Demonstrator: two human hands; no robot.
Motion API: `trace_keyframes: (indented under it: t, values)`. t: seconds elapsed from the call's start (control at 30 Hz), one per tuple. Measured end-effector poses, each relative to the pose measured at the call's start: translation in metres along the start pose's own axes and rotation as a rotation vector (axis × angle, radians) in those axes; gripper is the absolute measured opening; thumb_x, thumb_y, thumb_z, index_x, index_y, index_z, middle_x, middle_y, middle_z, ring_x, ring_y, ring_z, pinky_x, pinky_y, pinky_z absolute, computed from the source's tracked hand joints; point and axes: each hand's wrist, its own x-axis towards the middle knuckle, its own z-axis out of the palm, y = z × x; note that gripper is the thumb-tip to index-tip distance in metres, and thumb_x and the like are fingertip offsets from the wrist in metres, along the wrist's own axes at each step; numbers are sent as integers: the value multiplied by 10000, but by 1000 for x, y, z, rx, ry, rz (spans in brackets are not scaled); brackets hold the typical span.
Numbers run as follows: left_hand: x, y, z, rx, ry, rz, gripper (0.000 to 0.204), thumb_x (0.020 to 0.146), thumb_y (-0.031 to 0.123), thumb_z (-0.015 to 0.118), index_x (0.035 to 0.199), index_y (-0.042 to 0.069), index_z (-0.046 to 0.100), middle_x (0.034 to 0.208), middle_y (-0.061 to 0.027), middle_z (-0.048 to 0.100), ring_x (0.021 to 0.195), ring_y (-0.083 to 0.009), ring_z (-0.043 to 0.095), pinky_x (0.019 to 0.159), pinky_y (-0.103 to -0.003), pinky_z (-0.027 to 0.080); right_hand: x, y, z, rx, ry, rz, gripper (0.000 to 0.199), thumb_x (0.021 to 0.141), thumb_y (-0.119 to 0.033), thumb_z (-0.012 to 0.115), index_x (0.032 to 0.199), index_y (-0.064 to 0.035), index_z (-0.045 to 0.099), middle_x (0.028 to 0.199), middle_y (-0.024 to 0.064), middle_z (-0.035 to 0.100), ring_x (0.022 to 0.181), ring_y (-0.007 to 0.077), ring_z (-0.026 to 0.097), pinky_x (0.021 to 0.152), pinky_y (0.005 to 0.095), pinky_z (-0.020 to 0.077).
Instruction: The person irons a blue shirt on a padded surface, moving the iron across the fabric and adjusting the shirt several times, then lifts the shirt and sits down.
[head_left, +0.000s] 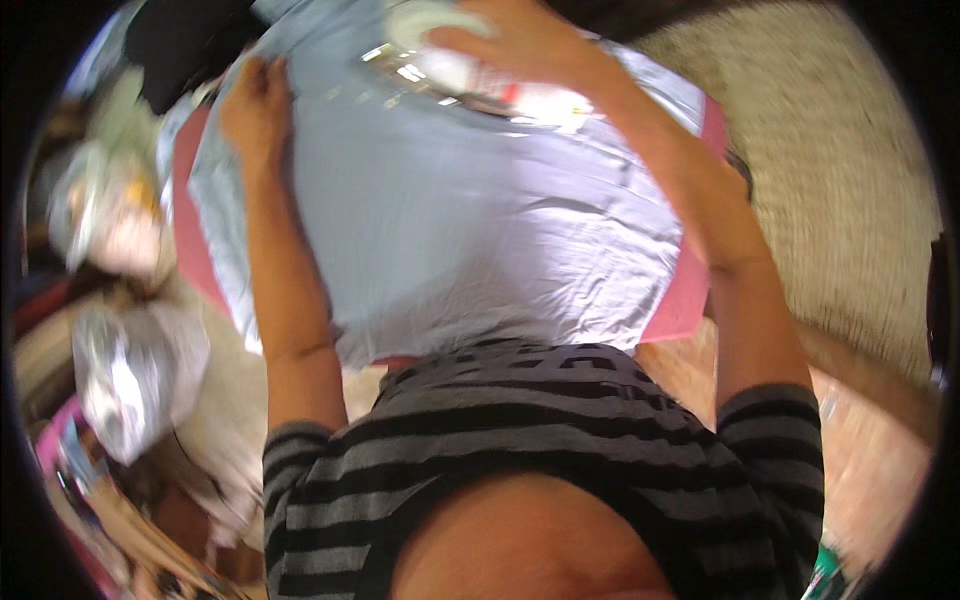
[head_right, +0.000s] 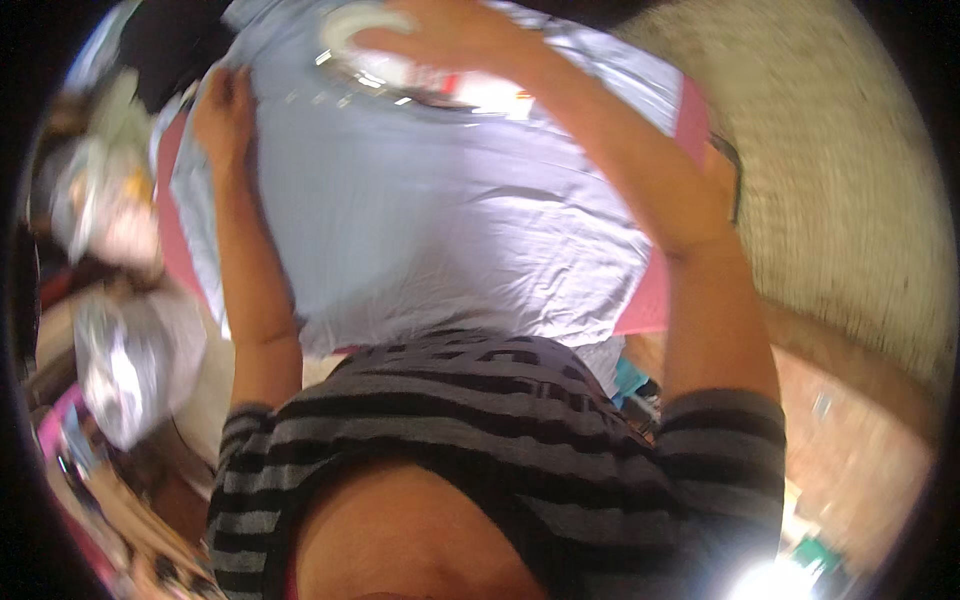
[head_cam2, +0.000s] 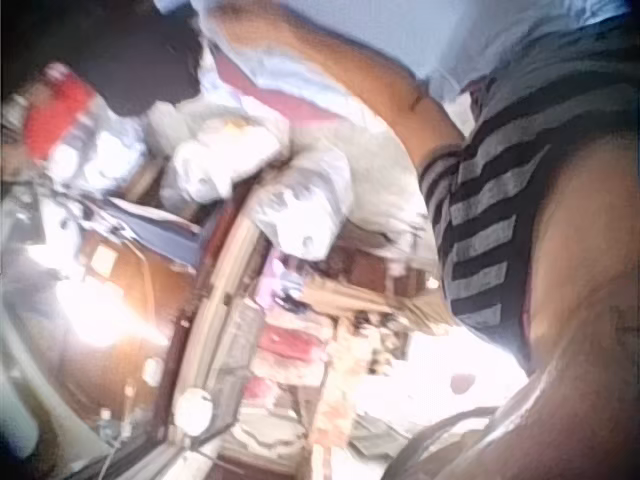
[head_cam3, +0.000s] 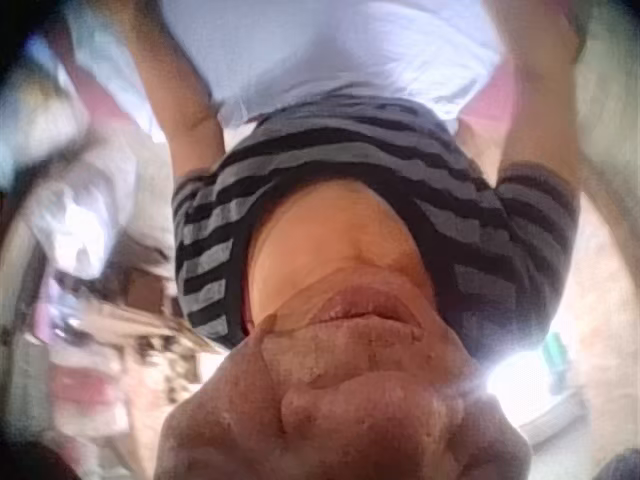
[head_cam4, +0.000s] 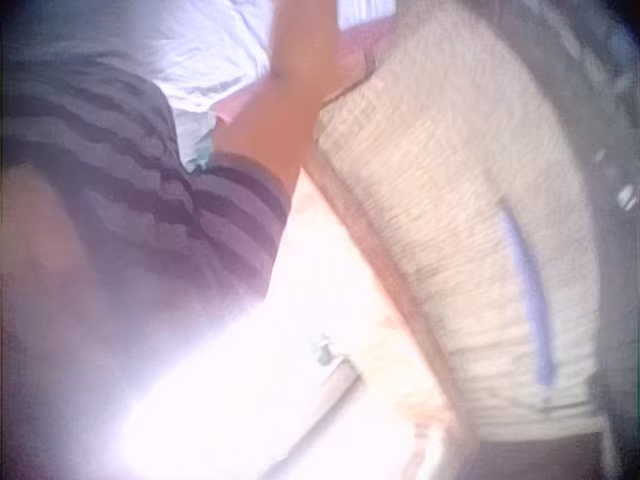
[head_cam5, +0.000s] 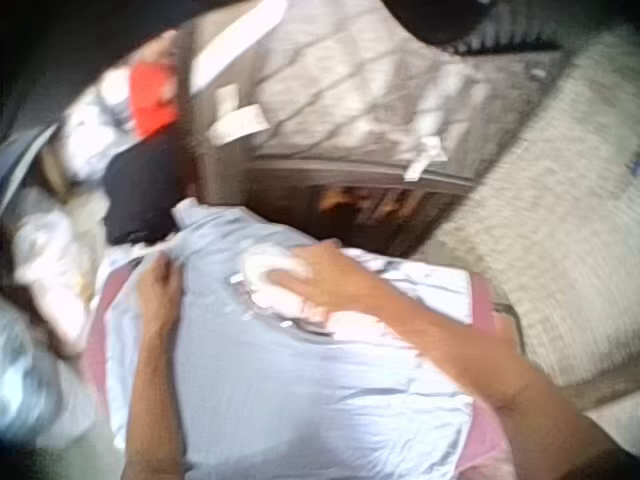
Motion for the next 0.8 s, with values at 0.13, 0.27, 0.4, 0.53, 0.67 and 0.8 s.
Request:
trace_keyframes:
  t: [0.13, 0.27, 0.4, 0.53, 0.67, 0.8]
  values:
    - [-8, -12, -1, -218, -179, -159, 369, 930, 213, 601, 1228, -2, 644, 1204, -162, 680, 1026, -279, 673, 878, -379, 524, 0, 20, 10, -44, 123, -153, 539, 856, -574, 614, 1016, -75, 741, 842, 149, 722, 760, 303, 684, 731, 420, 538]
    - [-7, -32, -6, -34, -109, 11, 447, 970, 377, 584, 1138, -32, 649, 1097, -216, 677, 999, -353, 653, 878, -423, 505, 19, 17, 18, -266, -23, -105, 701, 841, -656, 568, 990, 9, 734, 972, 247, 704, 933, 406, 664, 859, 497, 509]
    - [-16, -34, -4, 45, -207, -49, 495, 957, 458, 571, 1196, 33, 659, 1179, -175, 675, 1083, -356, 635, 932, -403, 501, -4, 17, 27, -278, -21, -48, 721, 862, -681, 517, 1015, -14, 743, 1037, 215, 710, 988, 378, 665, 896, 469, 515]
    - [-29, -9, -16, 46, -179, -31, 487, 959, 448, 571, 1190, 28, 659, 1170, -181, 675, 1076, -356, 636, 927, -405, 502, -24, 3, 18, -249, -62, 3, 731, 879, -697, 480, 1028, -31, 741, 1042, 183, 718, 985, 357, 673, 878, 446, 530]
    - [-33, 13, -10, 10, -176, -17, 480, 961, 438, 571, 1184, 23, 659, 1160, -186, 674, 1069, -357, 637, 921, -407, 503, -52, 19, 11, -226, -11, 26, 741, 884, -716, 455, 1025, -47, 741, 1019, 177, 721, 960, 350, 681, 863, 440, 539]
    - [-35, 23, -5, -3, -173, -33, 473, 963, 429, 571, 1178, 18, 659, 1151, -192, 674, 1062, -357, 638, 916, -409, 504, -61, 15, 4, -265, 5, 62, 735, 885, -715, 454, 1017, -53, 744, 997, 175, 722, 956, 343, 683, 859, 434, 541]
